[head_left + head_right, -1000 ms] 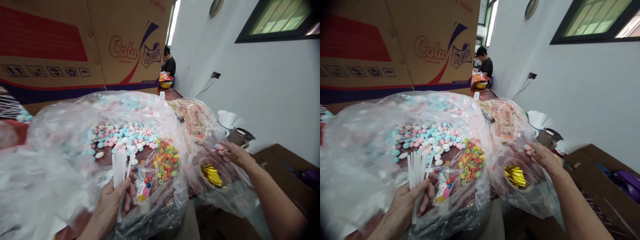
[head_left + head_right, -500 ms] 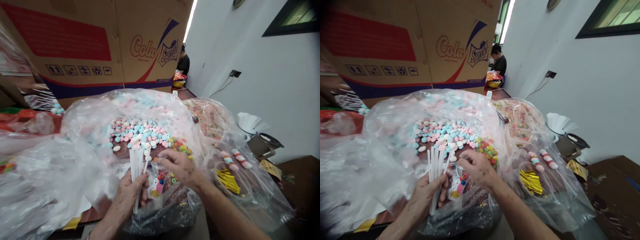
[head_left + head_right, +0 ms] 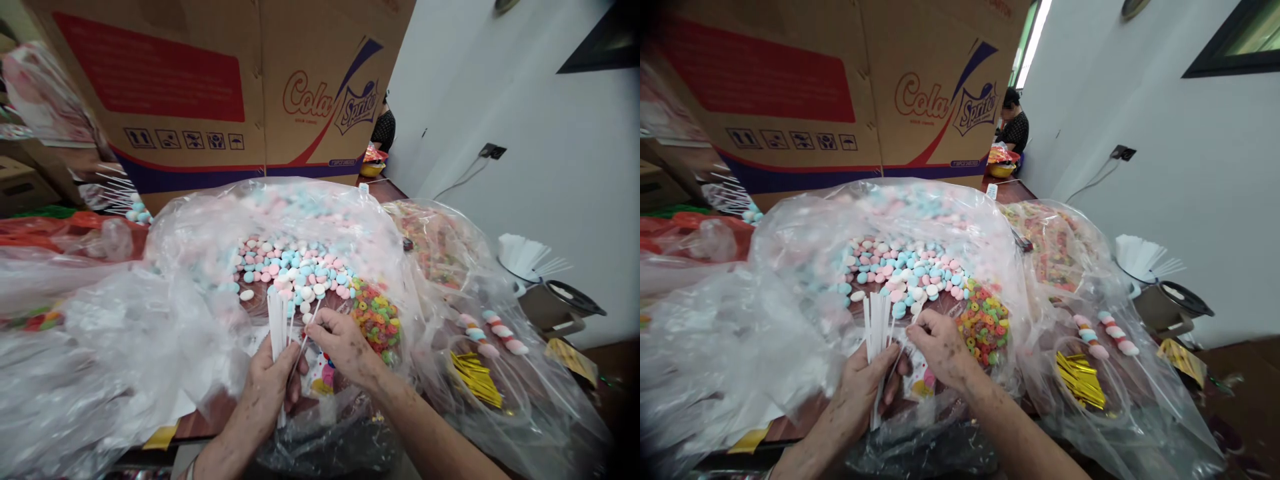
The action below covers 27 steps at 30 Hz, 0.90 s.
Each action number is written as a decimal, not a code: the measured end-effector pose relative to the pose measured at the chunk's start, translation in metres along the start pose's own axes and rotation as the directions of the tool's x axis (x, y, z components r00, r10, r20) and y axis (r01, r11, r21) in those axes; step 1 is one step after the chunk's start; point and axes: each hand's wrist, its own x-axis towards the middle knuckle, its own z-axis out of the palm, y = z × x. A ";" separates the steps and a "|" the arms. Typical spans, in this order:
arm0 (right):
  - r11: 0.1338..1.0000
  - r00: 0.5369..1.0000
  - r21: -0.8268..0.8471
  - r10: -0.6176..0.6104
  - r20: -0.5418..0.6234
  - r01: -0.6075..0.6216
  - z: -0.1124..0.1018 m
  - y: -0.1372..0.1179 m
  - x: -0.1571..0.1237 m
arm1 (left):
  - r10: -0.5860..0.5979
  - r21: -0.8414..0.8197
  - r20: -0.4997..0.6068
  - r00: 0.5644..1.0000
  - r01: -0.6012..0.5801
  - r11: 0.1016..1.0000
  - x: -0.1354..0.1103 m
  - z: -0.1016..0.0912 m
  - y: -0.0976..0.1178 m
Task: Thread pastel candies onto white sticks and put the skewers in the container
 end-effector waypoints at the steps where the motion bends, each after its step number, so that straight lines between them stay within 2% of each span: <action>1: 1.000 0.999 -0.014 -0.018 0.038 0.019 -0.003 -0.001 0.002 | 0.012 0.016 0.003 1.000 -0.012 1.000 0.000 0.001 0.002; 2: 0.998 0.997 -0.034 -0.040 0.068 0.043 -0.006 -0.003 0.005 | 0.015 0.027 0.007 1.000 -0.015 1.000 0.000 0.002 0.003; 4: 0.986 0.993 -0.126 -0.105 0.055 0.111 -0.012 -0.008 0.014 | 0.014 0.027 -0.004 1.000 -0.014 1.000 0.000 0.002 0.005; 6: 0.931 0.983 -0.319 -0.184 0.005 0.176 -0.016 -0.012 0.025 | 0.023 0.017 -0.035 0.999 -0.022 1.000 0.001 0.003 0.005; 8: 0.809 0.977 -0.554 -0.208 0.041 0.196 -0.015 -0.014 0.035 | 0.039 -0.005 -0.065 0.997 -0.040 0.999 0.002 0.002 0.004; 11: 0.557 0.977 -0.803 -0.125 0.171 0.211 -0.007 -0.014 0.041 | 0.054 -0.043 -0.083 0.995 -0.058 0.997 0.003 0.001 0.002; 13: 0.428 0.971 -0.872 -0.097 0.216 0.237 -0.003 -0.009 0.041 | 0.058 -0.045 -0.077 0.995 -0.061 0.997 0.004 0.001 0.002; 16: 0.325 0.973 -0.917 -0.099 0.209 0.230 -0.007 0.001 0.039 | 0.048 -0.034 -0.060 0.997 -0.050 0.998 0.004 0.002 0.003; 19: 0.314 0.982 -0.931 -0.077 0.171 0.187 -0.021 0.010 0.039 | 0.046 -0.033 -0.028 0.999 -0.047 0.998 0.004 0.003 0.003; 24: 0.419 0.975 -0.881 -0.053 0.217 0.219 -0.043 0.009 0.037 | 0.029 -0.016 -0.033 0.999 -0.030 0.999 0.004 0.002 0.002; 27: 0.463 0.980 -0.864 -0.099 0.171 0.197 -0.045 0.005 0.035 | 0.014 -0.019 -0.043 0.999 -0.014 1.000 0.003 0.001 0.002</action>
